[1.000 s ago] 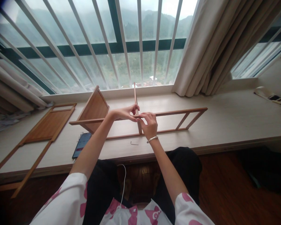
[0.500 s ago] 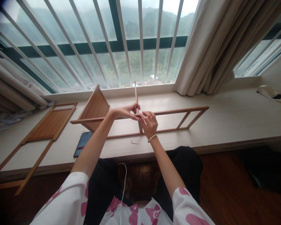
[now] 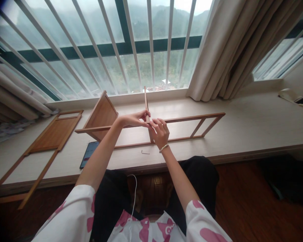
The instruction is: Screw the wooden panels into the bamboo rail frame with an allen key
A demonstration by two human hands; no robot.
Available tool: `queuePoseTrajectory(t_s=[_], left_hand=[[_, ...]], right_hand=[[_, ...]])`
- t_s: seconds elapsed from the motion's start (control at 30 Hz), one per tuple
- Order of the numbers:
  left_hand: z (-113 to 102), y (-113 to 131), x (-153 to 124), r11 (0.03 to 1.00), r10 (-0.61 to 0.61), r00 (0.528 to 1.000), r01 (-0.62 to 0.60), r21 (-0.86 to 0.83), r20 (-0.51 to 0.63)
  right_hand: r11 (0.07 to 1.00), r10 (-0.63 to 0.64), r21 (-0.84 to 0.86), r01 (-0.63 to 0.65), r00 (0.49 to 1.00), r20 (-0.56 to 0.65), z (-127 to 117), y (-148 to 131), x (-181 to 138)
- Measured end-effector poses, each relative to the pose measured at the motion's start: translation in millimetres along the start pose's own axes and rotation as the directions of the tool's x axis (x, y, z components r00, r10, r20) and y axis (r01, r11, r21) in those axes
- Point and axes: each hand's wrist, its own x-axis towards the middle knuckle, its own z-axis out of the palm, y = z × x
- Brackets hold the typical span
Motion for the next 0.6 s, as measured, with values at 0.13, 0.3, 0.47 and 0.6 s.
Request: queuePoseTrajectory(t_s=[0.13, 0.3, 0.47, 0.6], left_hand=[[0.8, -2.5, 2.6, 1.000, -0.004, 1.000, 0.004, -0.009, 0.002], [0.1, -2.7, 3.4, 0.999, -0.001, 1.000, 0.002, -0.036, 0.020], [-2.7, -3.3, 2.3, 1.000, -0.027, 0.999, 0.027, -0.011, 0.035], [-2.5, -5.6, 2.9, 1.000, -0.025, 0.999, 0.025, -0.014, 0.020]], right_hand=[[1.000, -0.010, -0.003, 0.010, 1.000, 0.026, -3.9, -0.9, 1.4], [0.999, 0.034, -0.003, -0.034, 0.993, 0.116, -18.9, -9.1, 1.1], [0.950, 0.307, 0.063, -0.306, 0.952, -0.007, -30.4, -24.6, -34.1], [0.907, 0.388, 0.046, -0.418, 0.873, 0.295, -23.1, -28.7, -82.0]])
